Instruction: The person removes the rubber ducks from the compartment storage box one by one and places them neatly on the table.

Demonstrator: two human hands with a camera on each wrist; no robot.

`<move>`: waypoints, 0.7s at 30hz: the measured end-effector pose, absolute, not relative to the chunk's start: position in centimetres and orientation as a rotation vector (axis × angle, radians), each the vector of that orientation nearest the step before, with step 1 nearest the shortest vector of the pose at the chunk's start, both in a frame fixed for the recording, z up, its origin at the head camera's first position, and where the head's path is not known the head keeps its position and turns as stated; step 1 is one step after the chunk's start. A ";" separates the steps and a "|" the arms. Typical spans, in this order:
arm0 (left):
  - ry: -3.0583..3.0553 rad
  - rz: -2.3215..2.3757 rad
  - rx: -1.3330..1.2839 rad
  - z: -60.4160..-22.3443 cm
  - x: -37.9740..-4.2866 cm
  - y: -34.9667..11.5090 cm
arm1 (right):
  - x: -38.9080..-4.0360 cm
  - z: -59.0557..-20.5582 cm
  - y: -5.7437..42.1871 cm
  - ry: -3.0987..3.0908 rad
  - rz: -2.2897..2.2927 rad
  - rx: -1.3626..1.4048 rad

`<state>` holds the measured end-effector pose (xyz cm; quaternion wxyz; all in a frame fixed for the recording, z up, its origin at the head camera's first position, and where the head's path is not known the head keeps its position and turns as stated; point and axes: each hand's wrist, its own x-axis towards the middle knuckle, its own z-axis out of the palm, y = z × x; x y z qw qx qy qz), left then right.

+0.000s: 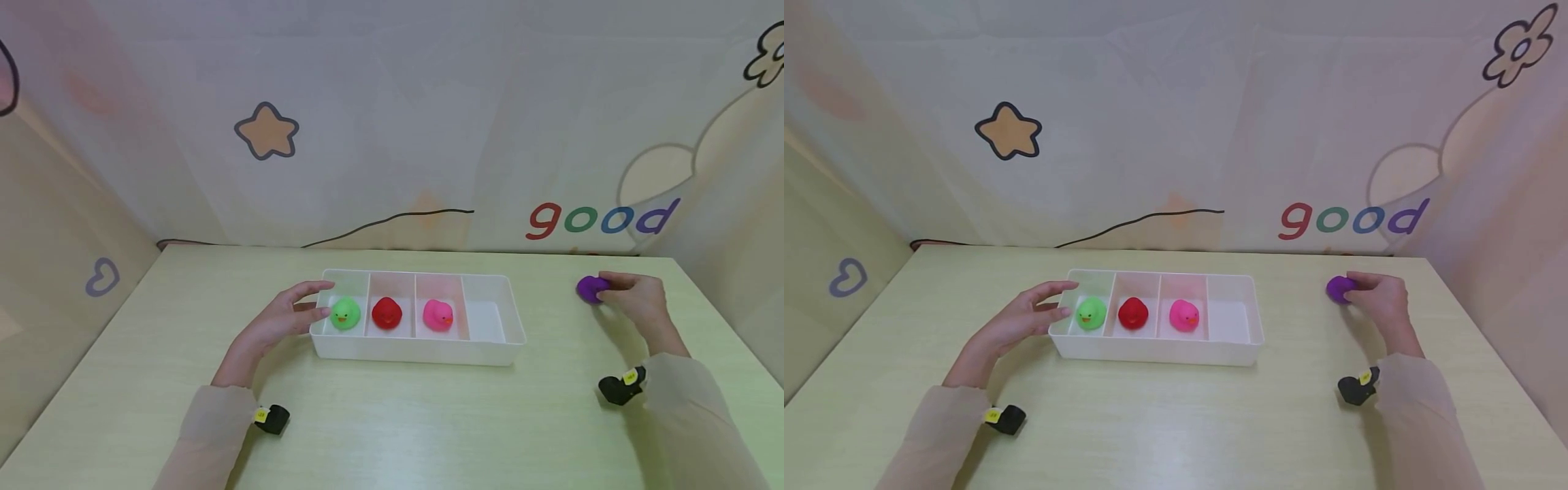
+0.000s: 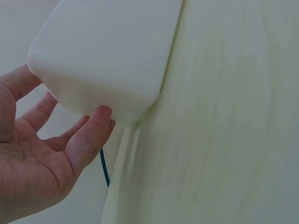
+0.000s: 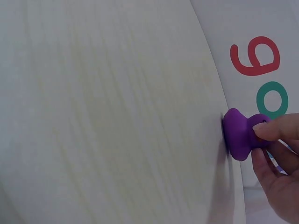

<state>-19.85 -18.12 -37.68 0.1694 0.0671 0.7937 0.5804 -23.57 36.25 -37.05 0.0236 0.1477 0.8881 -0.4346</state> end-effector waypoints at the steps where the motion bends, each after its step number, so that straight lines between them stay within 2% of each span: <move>1: 2.252 1.654 0.190 -37.7 -19.9 -18.1 | -23.6 -37.1 36.3 2.750 -1.348 0.456; 21: 2.261 1.642 0.185 -37.6 -19.8 -17.9 | -23.5 -37.3 37.1 2.750 -1.337 0.370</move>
